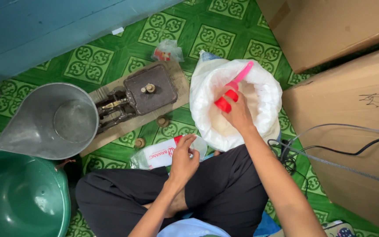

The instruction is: The person scoops a white powder from a large bag using a red scoop and pours it into the hopper of a small grinding machine. The person repeats this scooping and pouring action multiple times.

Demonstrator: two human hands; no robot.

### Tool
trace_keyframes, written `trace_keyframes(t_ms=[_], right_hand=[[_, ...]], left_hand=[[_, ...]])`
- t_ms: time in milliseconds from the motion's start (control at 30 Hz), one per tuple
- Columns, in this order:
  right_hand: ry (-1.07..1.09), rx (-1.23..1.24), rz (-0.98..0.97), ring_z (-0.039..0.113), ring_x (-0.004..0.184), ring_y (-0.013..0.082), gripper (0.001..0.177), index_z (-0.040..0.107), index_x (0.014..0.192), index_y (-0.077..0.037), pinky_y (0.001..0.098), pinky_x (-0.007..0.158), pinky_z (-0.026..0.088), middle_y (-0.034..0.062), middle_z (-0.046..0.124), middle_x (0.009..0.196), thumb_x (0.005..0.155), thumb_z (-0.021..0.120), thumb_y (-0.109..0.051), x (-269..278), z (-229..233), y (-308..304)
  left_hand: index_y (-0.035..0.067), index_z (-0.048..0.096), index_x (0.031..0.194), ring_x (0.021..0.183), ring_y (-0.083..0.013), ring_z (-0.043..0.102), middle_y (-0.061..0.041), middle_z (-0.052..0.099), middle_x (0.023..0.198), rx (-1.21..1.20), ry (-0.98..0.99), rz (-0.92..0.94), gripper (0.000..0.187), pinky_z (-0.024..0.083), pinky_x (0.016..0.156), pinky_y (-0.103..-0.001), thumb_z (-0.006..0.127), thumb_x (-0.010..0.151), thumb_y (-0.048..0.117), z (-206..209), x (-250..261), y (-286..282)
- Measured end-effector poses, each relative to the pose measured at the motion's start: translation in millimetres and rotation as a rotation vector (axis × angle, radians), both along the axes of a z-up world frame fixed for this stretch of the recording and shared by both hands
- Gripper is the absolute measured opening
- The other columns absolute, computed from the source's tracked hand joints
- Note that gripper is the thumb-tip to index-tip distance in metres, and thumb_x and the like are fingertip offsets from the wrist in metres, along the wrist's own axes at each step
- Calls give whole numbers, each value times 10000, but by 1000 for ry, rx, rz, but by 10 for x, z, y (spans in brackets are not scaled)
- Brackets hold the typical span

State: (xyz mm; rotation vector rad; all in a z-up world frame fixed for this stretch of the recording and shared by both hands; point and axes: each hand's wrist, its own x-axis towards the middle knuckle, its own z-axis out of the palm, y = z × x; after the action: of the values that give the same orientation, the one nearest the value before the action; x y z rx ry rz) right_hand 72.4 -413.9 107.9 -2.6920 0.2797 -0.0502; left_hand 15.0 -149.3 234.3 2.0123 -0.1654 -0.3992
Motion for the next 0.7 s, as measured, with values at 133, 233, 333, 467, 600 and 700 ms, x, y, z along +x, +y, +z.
trace_keyframes(t_ms=[133,233,333,467,600,700], right_hand=[[57,58,-94,551,1186,430,637,666,1255,-243,471,972,519,223,470,1316,651,842,-345,-42,-188,-166],[70,200,-220,585,1170,404,647,665,1271,-318,441,966,515,189,520,1281,660,846,-428,-94,62,-270],[-11,350,-221,577,1178,388,632,641,1319,-289,399,971,514,211,532,1266,726,847,-362,-202,503,-251],[8,573,-326,544,1211,423,640,641,1314,-230,383,1008,487,248,498,1332,719,871,-288,-340,901,-157],[-29,672,-333,518,1233,439,631,634,1320,-180,406,1026,477,260,468,1344,734,864,-213,-432,1138,-117],[-24,686,-337,532,1211,453,603,635,1314,-134,412,1009,486,297,480,1321,756,848,-217,-469,1261,-112]], left_hand=[[-48,663,1171,756,-287,689,-181,638,1182,-9,14,5,424,592,672,-306,553,761,-27,80,23,-13],[-33,665,1179,769,-281,689,-167,637,1185,-12,22,6,441,593,679,-302,550,754,-22,138,55,-15],[-13,671,1186,736,-302,690,-165,638,1218,13,55,-5,463,597,691,-334,548,740,-20,152,85,-33],[40,685,1179,736,-278,705,-102,645,1230,75,77,-17,464,594,684,-352,589,725,26,143,132,-108],[59,684,1172,758,-294,721,-78,652,1241,117,114,-10,453,594,716,-381,599,727,66,321,206,-158],[74,678,1184,844,-327,721,-67,654,1236,144,90,-23,472,580,799,-430,595,720,96,351,252,-206]])
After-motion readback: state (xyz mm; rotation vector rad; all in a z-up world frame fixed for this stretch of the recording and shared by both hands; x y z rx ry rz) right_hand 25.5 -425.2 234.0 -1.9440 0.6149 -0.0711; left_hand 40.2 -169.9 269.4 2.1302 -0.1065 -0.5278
